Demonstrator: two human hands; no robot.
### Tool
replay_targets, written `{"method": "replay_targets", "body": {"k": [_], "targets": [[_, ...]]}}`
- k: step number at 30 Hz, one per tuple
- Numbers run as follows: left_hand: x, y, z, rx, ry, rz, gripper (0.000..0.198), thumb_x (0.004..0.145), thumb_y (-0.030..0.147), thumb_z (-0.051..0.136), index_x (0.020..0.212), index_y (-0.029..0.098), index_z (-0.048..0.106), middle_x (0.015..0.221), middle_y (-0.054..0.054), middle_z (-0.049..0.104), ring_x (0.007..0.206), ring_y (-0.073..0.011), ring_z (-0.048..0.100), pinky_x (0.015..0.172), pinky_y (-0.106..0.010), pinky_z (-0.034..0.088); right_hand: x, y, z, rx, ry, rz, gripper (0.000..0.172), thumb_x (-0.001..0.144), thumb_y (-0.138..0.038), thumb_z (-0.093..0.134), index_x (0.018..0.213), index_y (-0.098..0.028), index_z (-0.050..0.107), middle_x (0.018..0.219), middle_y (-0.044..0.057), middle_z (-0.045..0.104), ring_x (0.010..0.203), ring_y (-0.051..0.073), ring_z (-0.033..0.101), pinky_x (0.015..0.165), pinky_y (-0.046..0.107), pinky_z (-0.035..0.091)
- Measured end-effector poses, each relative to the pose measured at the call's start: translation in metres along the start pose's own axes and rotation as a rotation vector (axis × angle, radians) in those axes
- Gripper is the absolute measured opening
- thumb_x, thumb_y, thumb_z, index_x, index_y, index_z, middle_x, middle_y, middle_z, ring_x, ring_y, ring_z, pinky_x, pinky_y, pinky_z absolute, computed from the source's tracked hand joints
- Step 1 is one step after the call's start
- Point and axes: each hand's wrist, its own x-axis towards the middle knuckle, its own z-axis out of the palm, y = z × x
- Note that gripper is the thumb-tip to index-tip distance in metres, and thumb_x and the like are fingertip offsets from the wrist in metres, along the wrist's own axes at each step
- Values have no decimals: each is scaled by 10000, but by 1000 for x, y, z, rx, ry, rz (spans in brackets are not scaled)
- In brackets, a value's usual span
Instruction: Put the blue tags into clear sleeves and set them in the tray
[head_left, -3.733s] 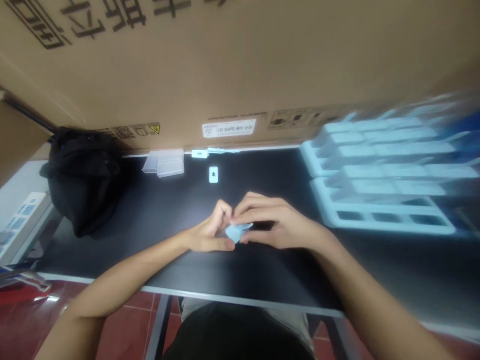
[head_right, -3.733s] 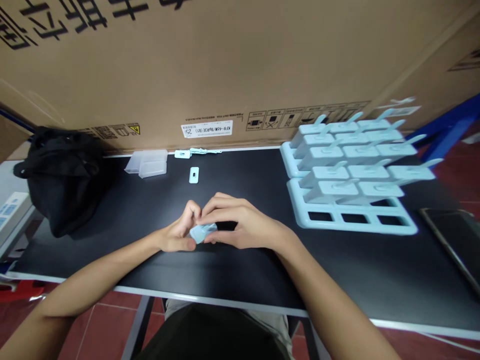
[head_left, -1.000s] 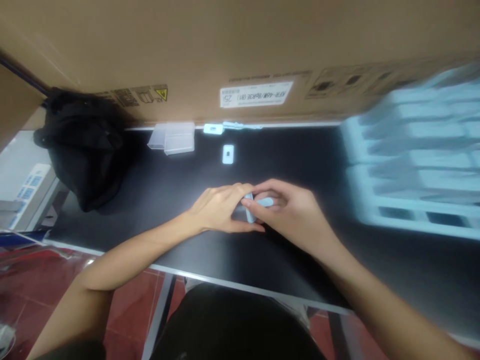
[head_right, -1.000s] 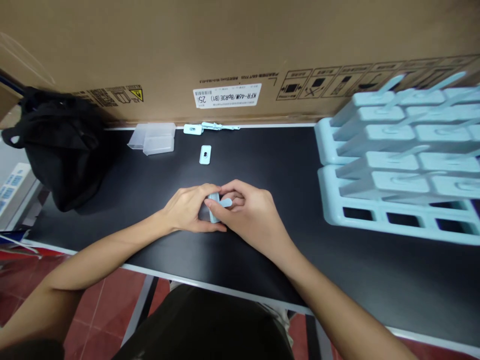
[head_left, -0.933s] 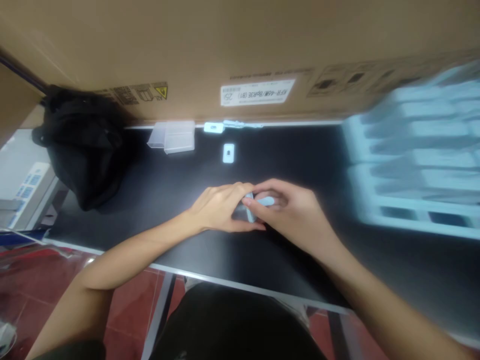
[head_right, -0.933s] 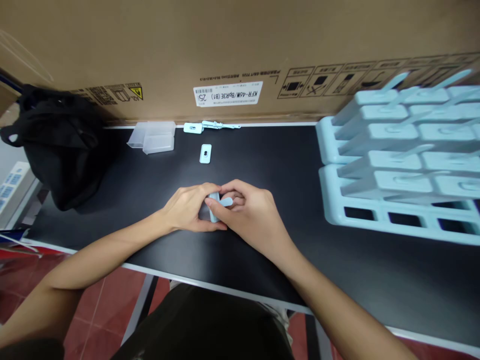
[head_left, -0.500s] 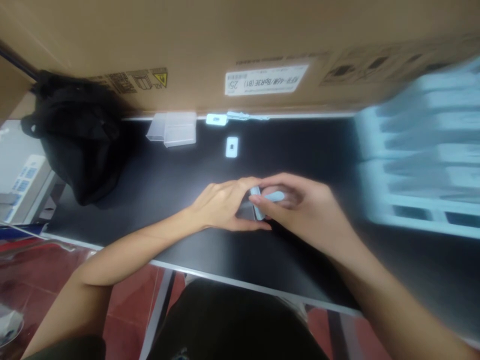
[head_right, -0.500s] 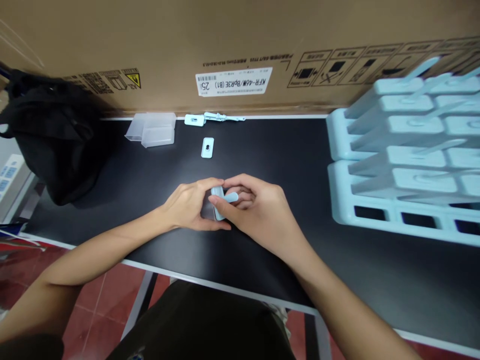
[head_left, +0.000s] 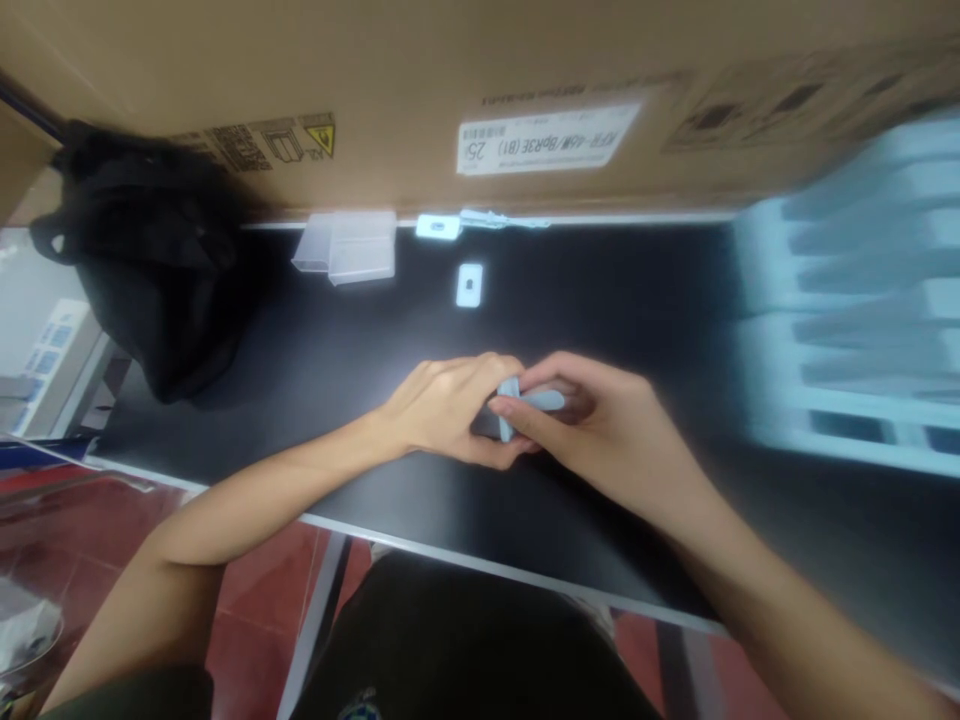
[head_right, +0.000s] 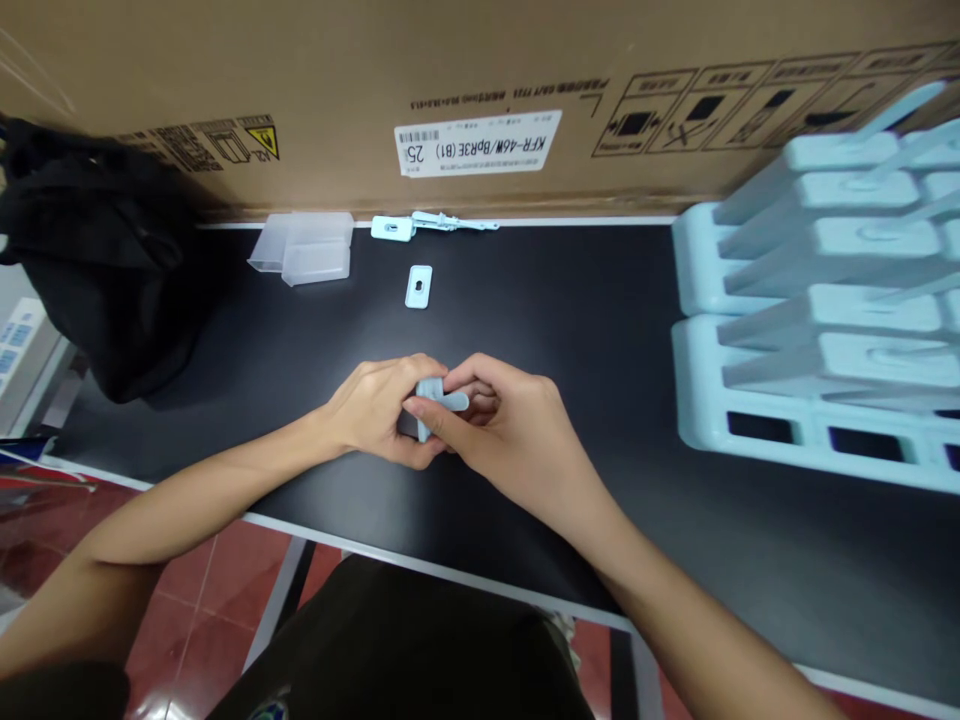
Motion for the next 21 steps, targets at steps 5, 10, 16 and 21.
{"method": "replay_targets", "body": {"k": [5,10,16,21], "targets": [[1,1,-1,-50,-1,-12,437,814,496,622,1145,213,580,954,-14,733,789,-171,732,677,-280,582,0,-5,-2,-8,-94,5,356,851,-567,740,830,-227,639,647,4,713,562,166,703,542,251,563],[3,-1,-4,-85,82,9,415,835,470,604,1152,203,600,976,-29,739,797,-166,731,708,-279,600,0,-9,-12,-107,-114,-92,399,900,-581,672,1013,-198,678,723,21,719,579,144,675,534,243,542],[4,-7,-9,-158,160,-12,410,878,546,576,1084,193,606,887,-30,706,695,-154,672,657,-285,566,4,-12,-25,-122,-29,-72,490,888,-632,662,1075,-179,663,769,45,712,650,161,681,571,266,560],[2,-4,-9,-205,161,-58,425,877,566,581,1096,202,571,877,-16,676,667,-152,646,633,-288,548,-3,-19,-21,-134,-42,-100,408,888,-559,669,1053,-186,665,791,45,717,644,158,671,597,283,563]]}}
